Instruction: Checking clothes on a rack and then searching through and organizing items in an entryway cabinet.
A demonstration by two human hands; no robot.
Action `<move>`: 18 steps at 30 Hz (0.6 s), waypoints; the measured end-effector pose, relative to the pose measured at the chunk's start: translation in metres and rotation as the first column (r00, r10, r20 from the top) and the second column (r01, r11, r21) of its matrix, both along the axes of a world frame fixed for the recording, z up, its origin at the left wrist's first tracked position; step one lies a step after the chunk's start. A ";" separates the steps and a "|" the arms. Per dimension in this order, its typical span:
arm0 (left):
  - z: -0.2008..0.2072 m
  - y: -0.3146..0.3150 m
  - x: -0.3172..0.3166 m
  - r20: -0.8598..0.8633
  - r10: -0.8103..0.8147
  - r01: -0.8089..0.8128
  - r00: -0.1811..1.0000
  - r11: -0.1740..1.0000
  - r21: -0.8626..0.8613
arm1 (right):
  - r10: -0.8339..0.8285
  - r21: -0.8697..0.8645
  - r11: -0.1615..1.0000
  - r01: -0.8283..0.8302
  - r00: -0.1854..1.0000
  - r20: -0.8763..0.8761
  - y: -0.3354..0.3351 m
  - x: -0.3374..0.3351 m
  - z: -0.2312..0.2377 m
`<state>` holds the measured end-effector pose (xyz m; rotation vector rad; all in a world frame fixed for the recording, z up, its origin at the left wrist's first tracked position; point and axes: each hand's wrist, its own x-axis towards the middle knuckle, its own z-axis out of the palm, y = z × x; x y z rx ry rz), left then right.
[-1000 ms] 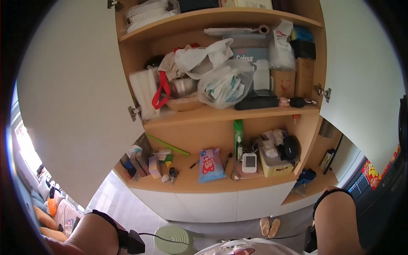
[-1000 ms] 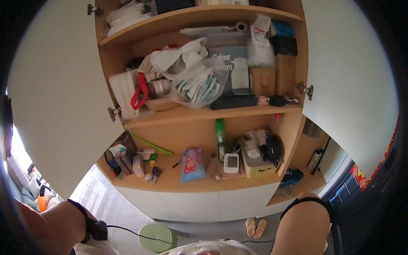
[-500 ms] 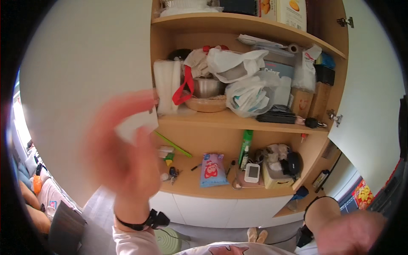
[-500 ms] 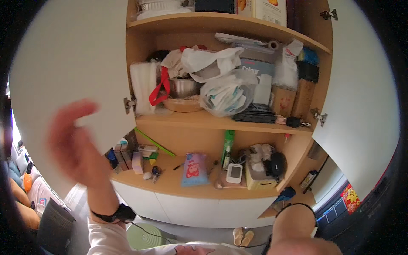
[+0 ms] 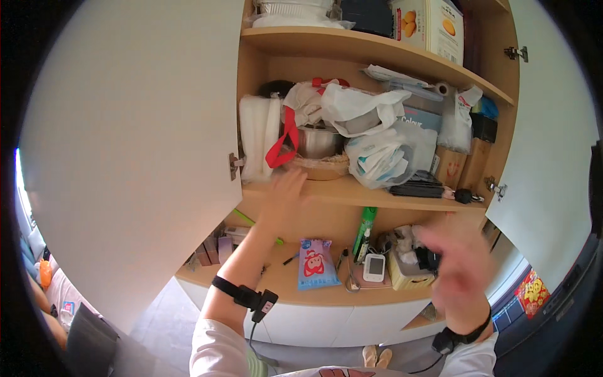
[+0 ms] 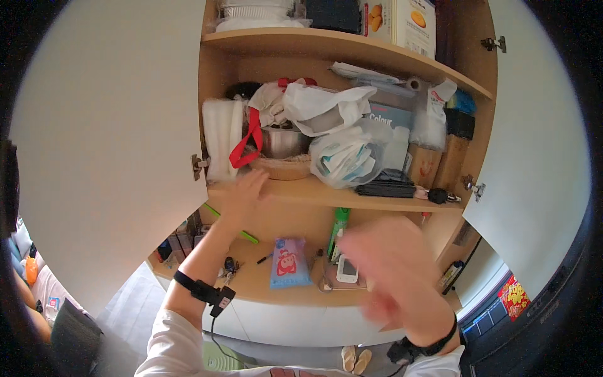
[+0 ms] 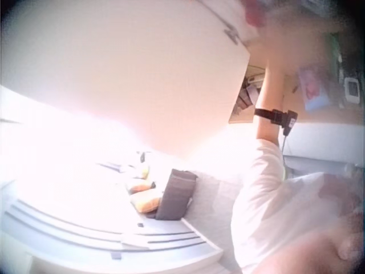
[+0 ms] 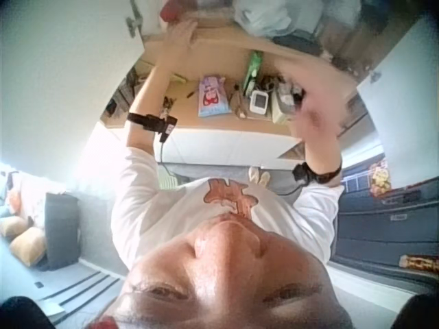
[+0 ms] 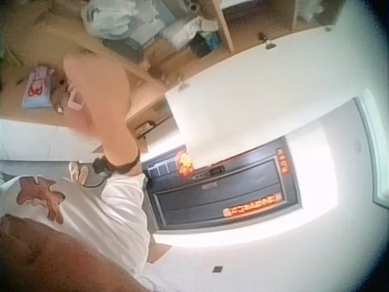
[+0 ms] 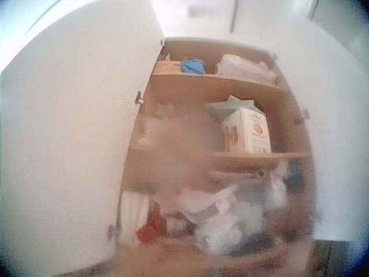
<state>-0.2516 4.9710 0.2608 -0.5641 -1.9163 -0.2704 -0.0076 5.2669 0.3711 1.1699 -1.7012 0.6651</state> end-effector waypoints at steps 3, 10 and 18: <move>-0.012 0.010 -0.006 0.069 0.076 -0.068 0.995 0.991 -0.118 | -0.275 0.269 0.916 0.296 0.955 -0.115 -0.008 -0.104 -0.019; -0.017 0.014 -0.021 0.061 0.201 -0.173 0.978 0.936 -0.308 | -0.625 0.278 0.738 0.615 0.778 -0.060 0.051 -0.247 -0.110; 0.008 0.001 -0.044 0.128 0.264 -0.208 0.956 0.918 -0.338 | -0.658 -0.047 0.742 0.669 0.714 -0.237 0.024 -0.269 -0.129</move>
